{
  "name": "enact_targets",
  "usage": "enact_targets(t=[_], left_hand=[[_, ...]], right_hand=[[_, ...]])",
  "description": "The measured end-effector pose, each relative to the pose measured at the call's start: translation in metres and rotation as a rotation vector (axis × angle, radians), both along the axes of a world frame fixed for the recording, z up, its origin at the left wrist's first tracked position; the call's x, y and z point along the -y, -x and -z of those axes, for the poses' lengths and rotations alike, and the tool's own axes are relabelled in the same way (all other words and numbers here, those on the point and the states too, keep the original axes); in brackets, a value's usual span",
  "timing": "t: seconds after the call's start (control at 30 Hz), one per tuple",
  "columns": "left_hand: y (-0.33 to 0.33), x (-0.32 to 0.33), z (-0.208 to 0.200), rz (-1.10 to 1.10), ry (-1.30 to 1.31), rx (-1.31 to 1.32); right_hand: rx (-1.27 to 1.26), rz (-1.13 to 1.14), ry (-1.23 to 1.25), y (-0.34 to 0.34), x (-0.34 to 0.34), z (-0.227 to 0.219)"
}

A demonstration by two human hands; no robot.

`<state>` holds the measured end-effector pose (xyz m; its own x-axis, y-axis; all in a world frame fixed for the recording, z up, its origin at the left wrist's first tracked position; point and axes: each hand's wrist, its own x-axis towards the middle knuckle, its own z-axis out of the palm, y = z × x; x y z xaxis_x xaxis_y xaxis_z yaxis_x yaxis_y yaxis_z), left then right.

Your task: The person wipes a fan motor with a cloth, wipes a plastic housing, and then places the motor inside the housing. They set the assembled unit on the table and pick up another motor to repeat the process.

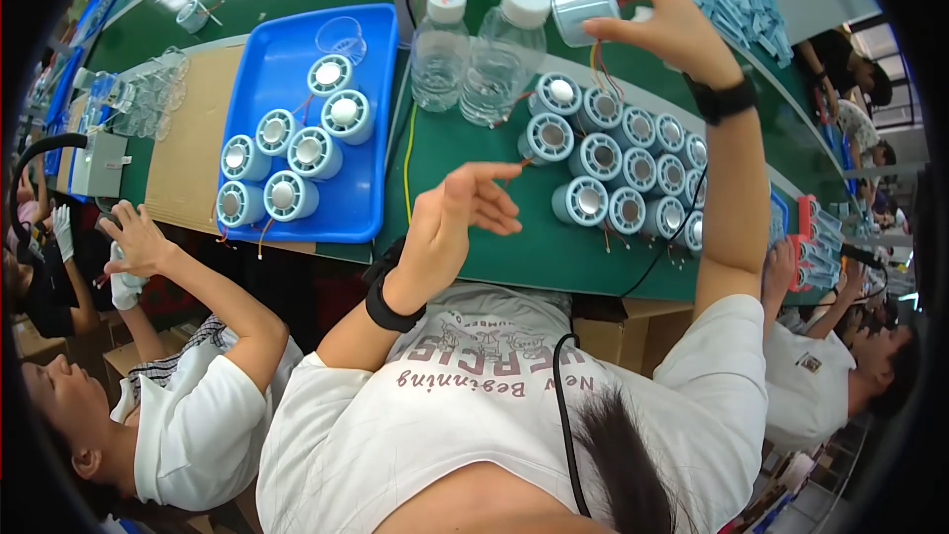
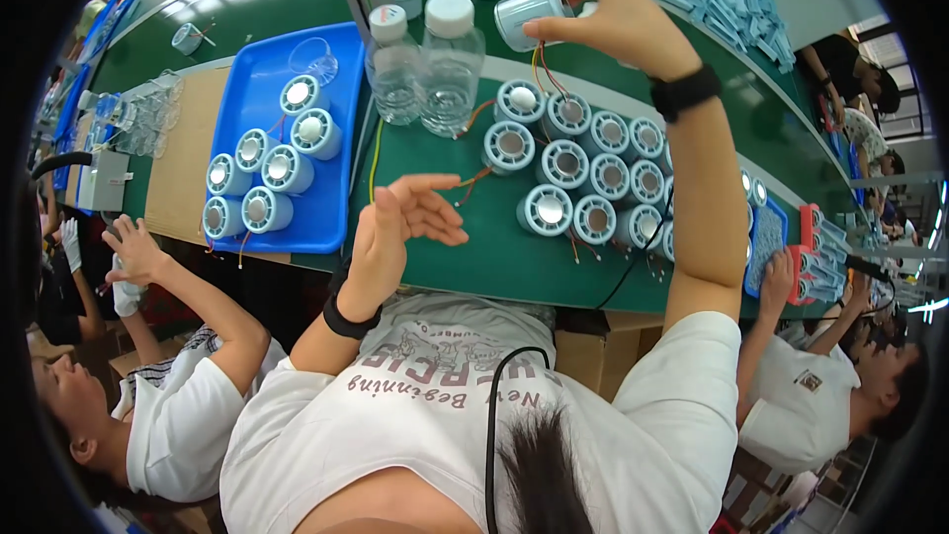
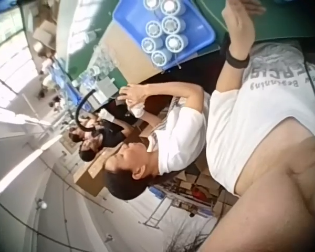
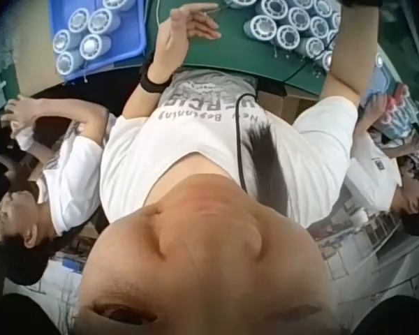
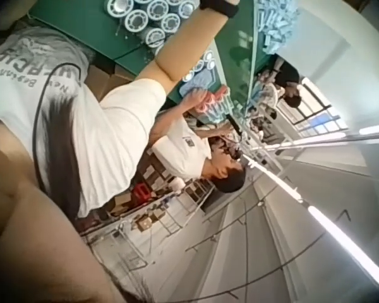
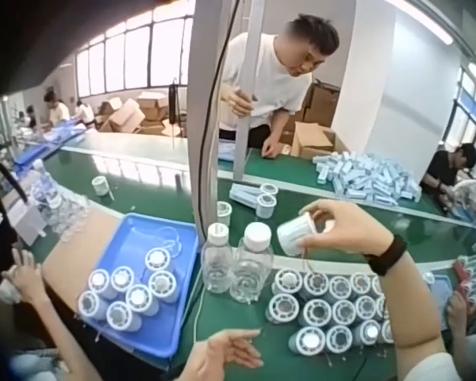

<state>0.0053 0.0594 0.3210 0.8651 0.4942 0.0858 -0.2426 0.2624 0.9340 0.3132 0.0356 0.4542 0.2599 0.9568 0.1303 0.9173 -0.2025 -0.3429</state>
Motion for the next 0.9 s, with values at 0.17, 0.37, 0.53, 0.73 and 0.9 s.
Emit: enact_targets(t=[0.17,0.37,0.53,0.73,0.9], left_hand=[[-0.027,0.013,-0.014,0.053,0.188,0.069],[-0.015,0.021,-0.023,0.266,0.355,0.209],[-0.003,0.025,-0.026,0.228,0.349,0.265],[0.004,0.023,-0.020,0.083,0.187,0.232],[0.008,0.021,-0.014,0.140,0.247,0.294]], right_hand=[[-0.455,-0.190,0.058,0.061,0.078,-0.023],[-0.441,-0.501,-0.061,0.103,0.094,0.012],[-0.449,-0.447,-0.048,0.105,0.109,0.005],[-0.637,-0.203,0.048,0.111,0.121,0.007],[-0.659,-0.176,0.033,0.129,0.120,0.008]])
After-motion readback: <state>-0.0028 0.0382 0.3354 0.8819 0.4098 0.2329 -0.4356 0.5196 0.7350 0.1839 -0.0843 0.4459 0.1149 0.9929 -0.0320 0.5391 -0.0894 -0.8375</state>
